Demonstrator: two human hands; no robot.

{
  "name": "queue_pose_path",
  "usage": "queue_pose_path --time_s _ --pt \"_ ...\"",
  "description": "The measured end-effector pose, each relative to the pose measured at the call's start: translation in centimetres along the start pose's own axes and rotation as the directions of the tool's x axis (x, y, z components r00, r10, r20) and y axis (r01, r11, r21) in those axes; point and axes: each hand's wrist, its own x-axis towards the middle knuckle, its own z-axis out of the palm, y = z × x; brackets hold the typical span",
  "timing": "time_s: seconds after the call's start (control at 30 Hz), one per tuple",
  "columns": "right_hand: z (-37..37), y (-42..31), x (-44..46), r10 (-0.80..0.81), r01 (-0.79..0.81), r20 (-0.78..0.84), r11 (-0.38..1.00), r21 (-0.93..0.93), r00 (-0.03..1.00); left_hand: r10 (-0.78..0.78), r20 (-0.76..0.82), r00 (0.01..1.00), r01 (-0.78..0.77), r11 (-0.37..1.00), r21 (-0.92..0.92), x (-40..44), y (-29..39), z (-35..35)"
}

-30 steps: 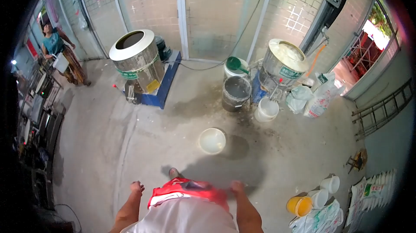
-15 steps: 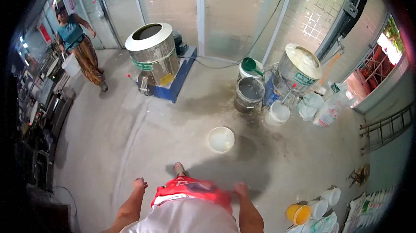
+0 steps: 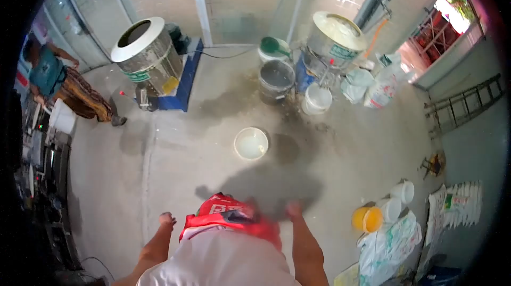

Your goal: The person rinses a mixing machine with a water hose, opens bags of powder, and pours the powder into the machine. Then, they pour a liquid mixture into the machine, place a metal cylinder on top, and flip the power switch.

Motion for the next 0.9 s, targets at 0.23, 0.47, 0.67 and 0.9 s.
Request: queue_pose_path --time_s 0.23,0.47,0.67,0.9 --pt "-2.7 13.4 -3.6 -0.172 0.163 -0.137 0.984 -0.078 0.975 0.142 0.167 0.976 -0.166 0.977 0.136 4.5 7.0 8.7" --pt "-10.6 3.3 -7.1 0.346 -0.278 -0.169 0.903 0.327 0.923 0.111 0.153 0.982 -0.147 0.956 0.253 -1.2 9.4 23.8" --pt "-24.3 -1.6 4.1 0.351 -0.274 -0.167 0.892 0.359 0.921 0.111 0.142 0.984 -0.155 0.922 0.355 -6.3 9.2 37.7" --pt "-30.6 -23.6 18.9 0.255 -0.216 -0.168 0.952 0.218 0.952 0.245 0.23 0.942 -0.282 0.948 0.148 -11.1 16.3 58.9"
